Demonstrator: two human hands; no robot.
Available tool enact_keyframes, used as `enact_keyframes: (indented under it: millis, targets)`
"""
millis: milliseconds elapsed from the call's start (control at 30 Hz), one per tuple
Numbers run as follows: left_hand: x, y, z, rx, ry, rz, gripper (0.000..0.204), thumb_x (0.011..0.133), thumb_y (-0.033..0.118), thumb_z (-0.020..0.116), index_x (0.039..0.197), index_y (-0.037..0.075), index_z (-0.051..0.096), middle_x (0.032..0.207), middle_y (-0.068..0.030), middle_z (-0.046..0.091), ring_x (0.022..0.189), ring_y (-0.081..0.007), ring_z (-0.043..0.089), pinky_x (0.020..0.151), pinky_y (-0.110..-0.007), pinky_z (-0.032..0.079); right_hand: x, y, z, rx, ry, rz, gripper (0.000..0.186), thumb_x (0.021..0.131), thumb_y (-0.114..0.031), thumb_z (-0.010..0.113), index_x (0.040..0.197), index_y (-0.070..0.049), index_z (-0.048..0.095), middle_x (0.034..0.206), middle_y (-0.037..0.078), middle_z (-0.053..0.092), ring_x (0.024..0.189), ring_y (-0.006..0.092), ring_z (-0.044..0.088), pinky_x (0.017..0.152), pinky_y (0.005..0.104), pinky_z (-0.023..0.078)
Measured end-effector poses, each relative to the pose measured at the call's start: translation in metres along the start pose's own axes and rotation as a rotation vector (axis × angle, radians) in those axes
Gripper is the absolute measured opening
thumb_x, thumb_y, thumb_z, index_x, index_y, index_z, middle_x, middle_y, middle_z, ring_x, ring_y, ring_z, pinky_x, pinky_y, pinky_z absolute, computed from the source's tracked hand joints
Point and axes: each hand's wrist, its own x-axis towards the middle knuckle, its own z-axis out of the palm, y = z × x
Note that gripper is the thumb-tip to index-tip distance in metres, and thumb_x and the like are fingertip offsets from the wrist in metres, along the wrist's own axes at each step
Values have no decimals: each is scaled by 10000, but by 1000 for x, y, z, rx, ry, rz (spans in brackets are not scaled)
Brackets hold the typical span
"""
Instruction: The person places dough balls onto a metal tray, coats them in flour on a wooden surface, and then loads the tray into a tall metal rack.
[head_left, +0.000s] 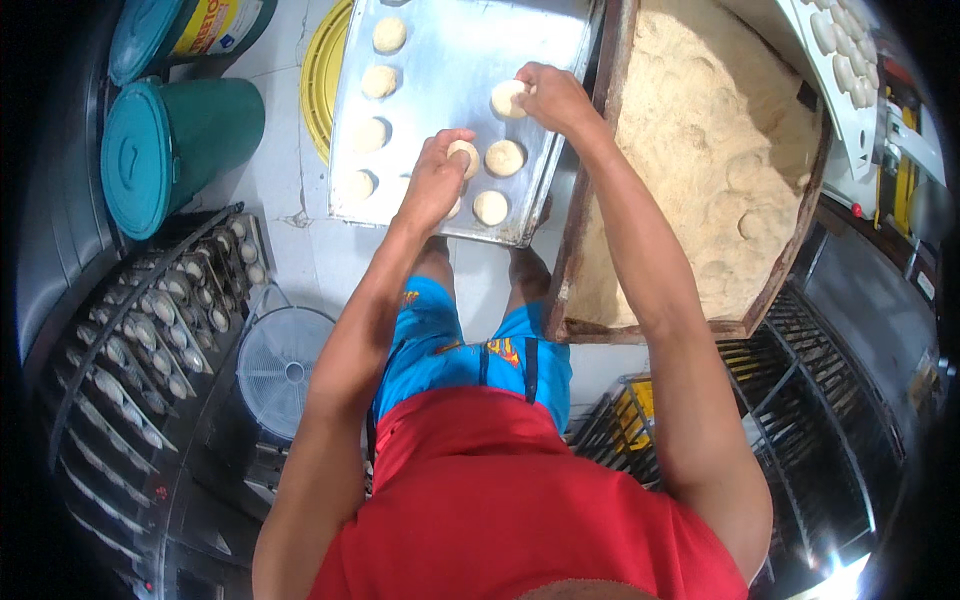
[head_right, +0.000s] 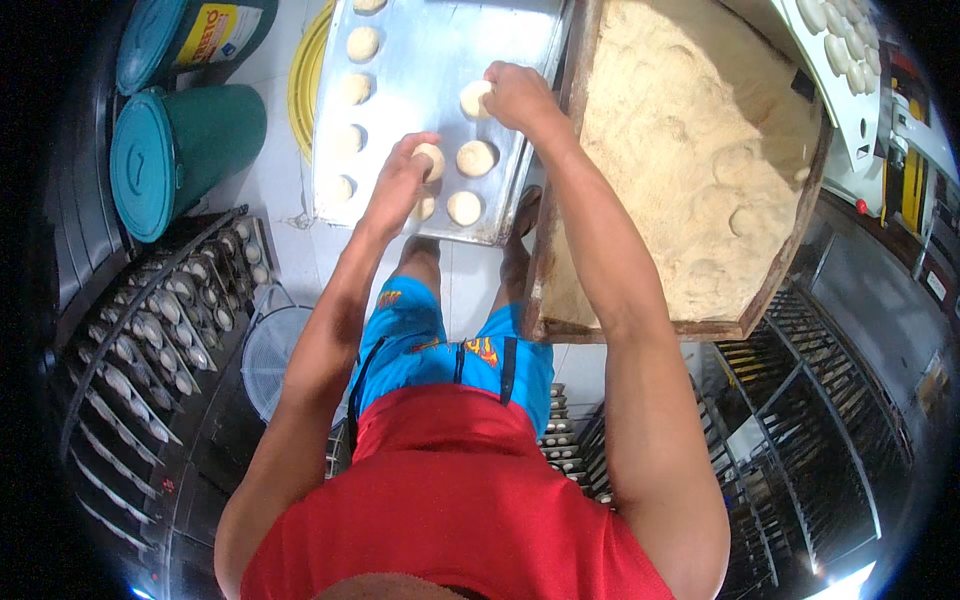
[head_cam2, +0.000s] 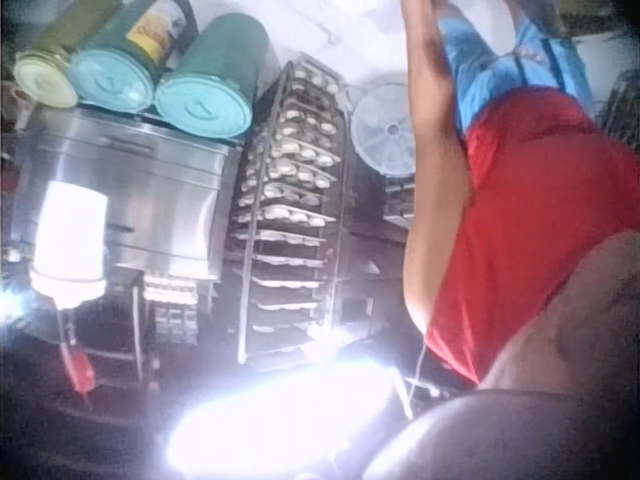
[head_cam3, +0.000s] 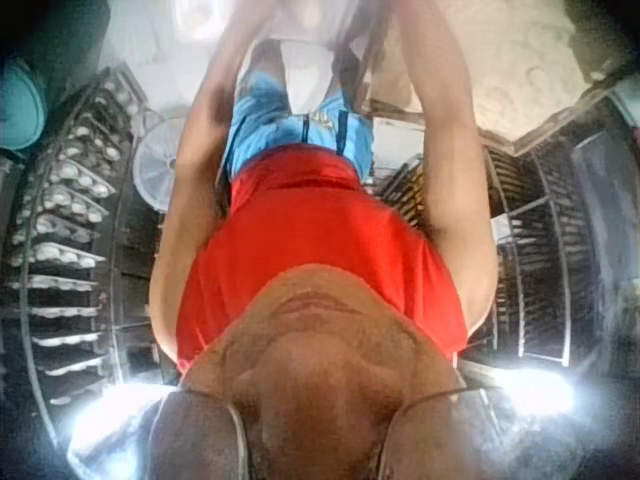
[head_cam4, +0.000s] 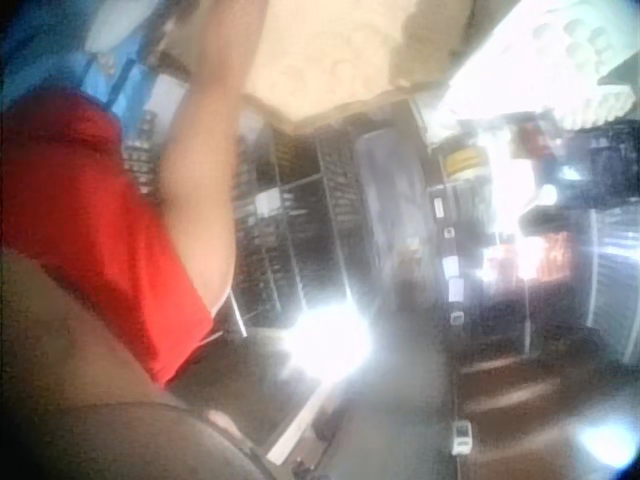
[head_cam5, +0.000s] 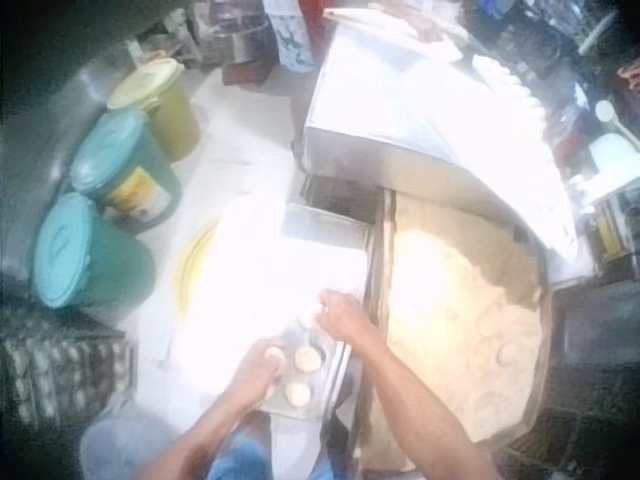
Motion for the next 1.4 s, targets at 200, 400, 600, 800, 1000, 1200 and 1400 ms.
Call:
enact_keyframes:
  millis: [200,400,600,800,1000,1200,1400]
  targets:
    - [78,59,6,-19,-54,331,462,908,125,707,1346,18,604,1155,-138,703,996,-244,677,920,-368,548,-45,-20,-30,432,110,169,381,924,-262,721,1200,-5,667,1082,154,723,992,270,687,888,393,530]
    - [159,86,34,617,-76,500,391,875,151,746,1235,14,684,1169,-173,715,1025,-270,708,918,-381,564,-75,-17,-47,851,90,152,332,951,-199,698,1228,-28,631,1056,75,682,980,145,628,911,314,499]
    - [157,67,34,217,47,596,395,817,100,788,1167,-23,654,1095,-199,682,993,-320,698,911,-404,566,-10,-26,-52,476,303,42,427,916,-151,729,1305,-16,616,1181,138,709,1118,245,665,976,352,508]
    - [131,75,34,320,99,406,322,814,75,782,1103,-1,663,1029,-173,697,899,-287,717,822,-386,570,86,-17,-56,213,450,-65,418,874,-195,754,1254,-38,679,1195,225,722,1156,351,688,1005,400,519]
    - [147,63,49,308,117,565,279,832,68,745,1088,-13,671,947,-161,735,863,-258,731,812,-379,579,109,2,-56,-73,422,-32,435,857,-243,745,1236,-33,710,1153,246,718,1104,409,676,985,483,517]
    - [113,61,44,275,191,584,269,940,142,729,1163,3,674,1060,-125,679,882,-223,662,827,-342,551,-45,5,-66,242,808,-216,436,890,-253,743,1267,-44,678,1272,196,668,1225,373,600,1074,447,466]
    - [21,64,117,271,71,731,233,939,84,723,1147,1,659,1194,-137,657,1091,-241,638,939,-351,516,-249,234,-104,130,1030,561,467,963,-199,683,1398,-61,585,1396,202,579,1340,359,501,1157,431,395]
